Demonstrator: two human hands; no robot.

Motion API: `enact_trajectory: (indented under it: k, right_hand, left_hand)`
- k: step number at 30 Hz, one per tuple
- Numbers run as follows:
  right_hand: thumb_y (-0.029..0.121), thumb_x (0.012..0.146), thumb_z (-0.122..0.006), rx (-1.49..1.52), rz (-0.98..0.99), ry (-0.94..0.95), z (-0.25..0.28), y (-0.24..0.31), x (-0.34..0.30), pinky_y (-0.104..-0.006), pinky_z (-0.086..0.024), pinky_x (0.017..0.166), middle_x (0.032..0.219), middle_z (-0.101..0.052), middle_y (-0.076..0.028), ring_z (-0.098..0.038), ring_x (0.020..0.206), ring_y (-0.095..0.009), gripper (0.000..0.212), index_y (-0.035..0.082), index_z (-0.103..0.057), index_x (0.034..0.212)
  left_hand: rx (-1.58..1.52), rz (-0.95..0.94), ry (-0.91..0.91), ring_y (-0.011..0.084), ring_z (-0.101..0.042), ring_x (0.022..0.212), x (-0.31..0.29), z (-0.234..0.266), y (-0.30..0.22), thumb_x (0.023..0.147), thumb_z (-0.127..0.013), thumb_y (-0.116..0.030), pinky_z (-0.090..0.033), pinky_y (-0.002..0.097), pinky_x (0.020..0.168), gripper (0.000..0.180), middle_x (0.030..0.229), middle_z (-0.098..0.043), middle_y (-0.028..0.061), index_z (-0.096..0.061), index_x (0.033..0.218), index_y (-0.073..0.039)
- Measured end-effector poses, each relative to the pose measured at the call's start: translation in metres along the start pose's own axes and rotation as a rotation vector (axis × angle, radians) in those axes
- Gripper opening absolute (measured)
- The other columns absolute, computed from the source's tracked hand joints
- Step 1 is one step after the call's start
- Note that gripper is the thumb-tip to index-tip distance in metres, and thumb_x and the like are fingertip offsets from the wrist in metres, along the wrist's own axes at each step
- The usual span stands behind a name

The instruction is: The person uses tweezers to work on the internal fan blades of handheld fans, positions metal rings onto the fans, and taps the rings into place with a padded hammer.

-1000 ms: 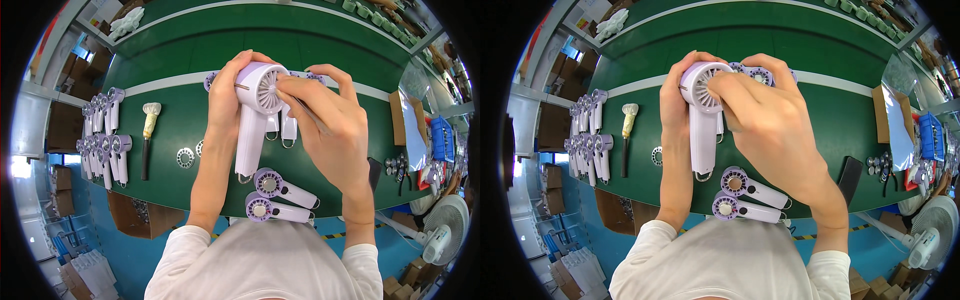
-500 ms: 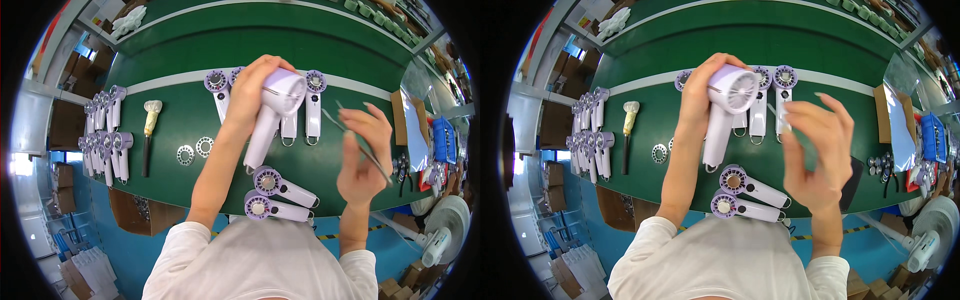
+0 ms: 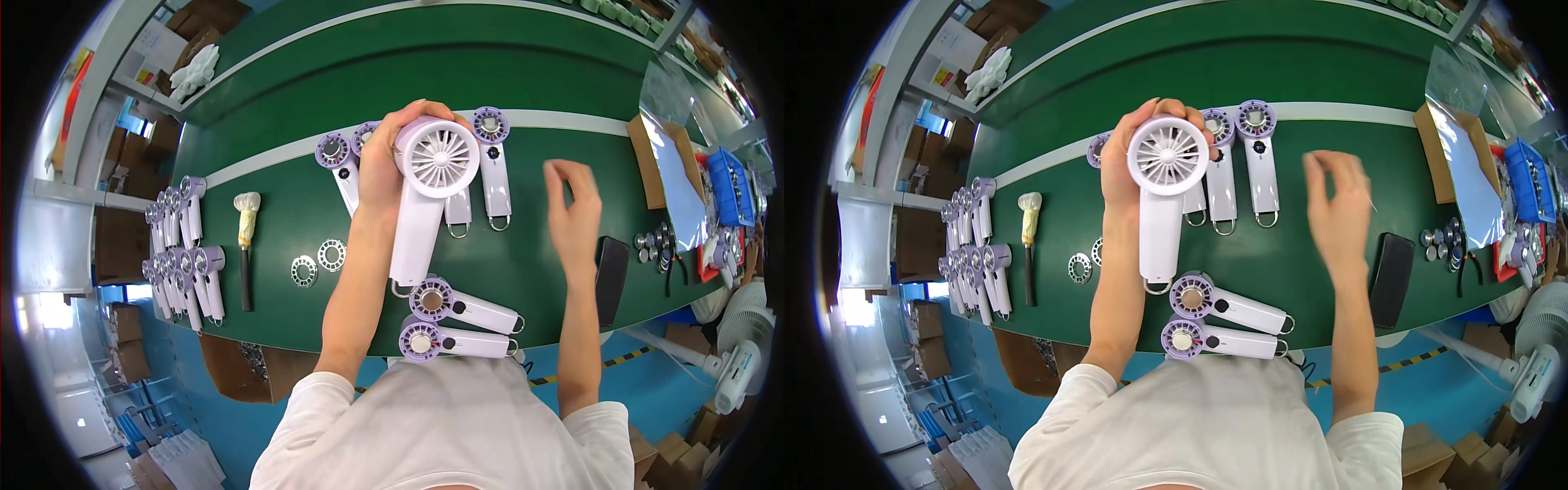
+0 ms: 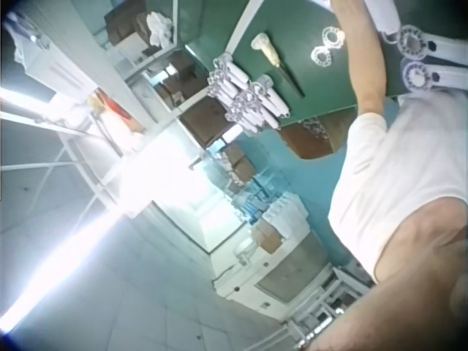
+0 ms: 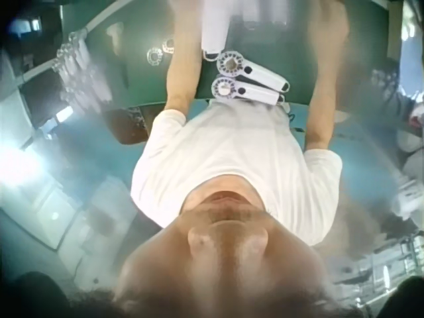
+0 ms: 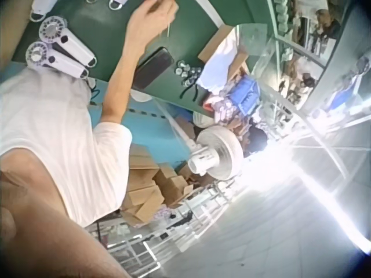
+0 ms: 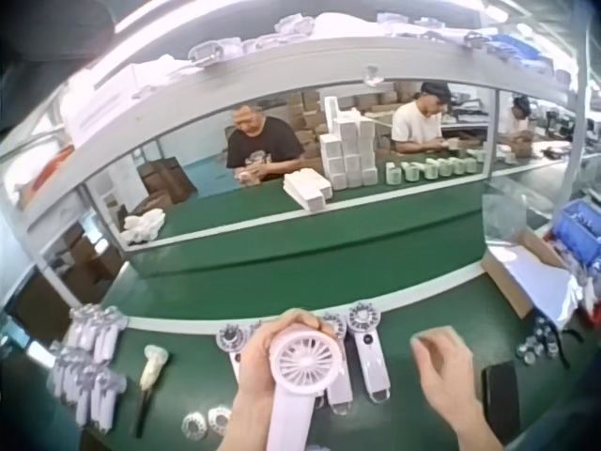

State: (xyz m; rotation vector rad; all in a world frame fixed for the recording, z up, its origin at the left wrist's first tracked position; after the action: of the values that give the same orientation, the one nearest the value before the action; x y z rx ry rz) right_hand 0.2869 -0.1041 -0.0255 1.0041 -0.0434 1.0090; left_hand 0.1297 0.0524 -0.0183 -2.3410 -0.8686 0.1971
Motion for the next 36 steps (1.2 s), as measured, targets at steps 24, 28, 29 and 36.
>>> enact_trajectory:
  k: [24,28,29,36]
  right_hand:
    - [0.013,0.099,-0.056,1.487,-0.402,0.815,-0.083,0.054,-0.048,-0.0285,-0.054,0.072,0.104,-0.066,-0.008,-0.067,0.084,-0.013,0.042,0.001,-0.039,0.135]
    - [0.011,0.099,-0.057,1.492,-0.387,0.836,-0.093,0.054,-0.045,-0.0305,-0.057,0.074,0.106,-0.065,-0.010,-0.069,0.085,-0.017,0.041,-0.001,-0.040,0.135]
    - [0.011,0.099,-0.057,1.487,-0.395,0.823,-0.094,0.048,-0.046,-0.0305,-0.057,0.074,0.106,-0.065,-0.010,-0.069,0.085,-0.017,0.041,-0.001,-0.040,0.135]
    - [0.010,0.099,-0.056,1.471,-0.537,0.888,-0.106,0.047,-0.053,-0.0310,-0.057,0.073,0.108,-0.067,-0.011,-0.069,0.083,-0.018,0.037,0.000,-0.044,0.132]
  left_hand:
    - [1.528,-0.597,0.276,0.0302,-0.059,0.118,-0.018,-0.096,0.005,0.082,-0.068,0.004,-0.047,0.0362,0.097,0.037,0.132,-0.058,0.0267,-0.062,0.119,0.003]
    - [1.550,-0.443,0.363,0.0339,-0.054,0.127,-0.015,-0.087,0.000,0.083,-0.065,0.006,-0.042,0.0393,0.106,0.042,0.136,-0.054,0.0273,-0.058,0.125,0.006]
    - [1.539,-0.428,0.342,0.0329,-0.054,0.127,-0.011,-0.079,0.003,0.084,-0.064,0.007,-0.042,0.0384,0.106,0.042,0.137,-0.055,0.0263,-0.058,0.125,0.005]
    - [1.634,-0.324,0.166,0.0273,-0.056,0.123,-0.014,-0.071,-0.004,0.082,-0.065,0.012,-0.042,0.0341,0.104,0.039,0.135,-0.057,0.0228,-0.061,0.121,0.004]
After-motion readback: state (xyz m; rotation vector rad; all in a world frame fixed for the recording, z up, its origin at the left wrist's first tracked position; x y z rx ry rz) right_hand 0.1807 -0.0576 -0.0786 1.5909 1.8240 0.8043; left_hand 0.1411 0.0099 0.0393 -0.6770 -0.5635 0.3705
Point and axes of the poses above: each hand's wrist, its own x-axis towards the middle knuckle, its own z-axis out of the back of the hand, y = z × x, the point moved 10 cm from there along x, towards the middle knuckle
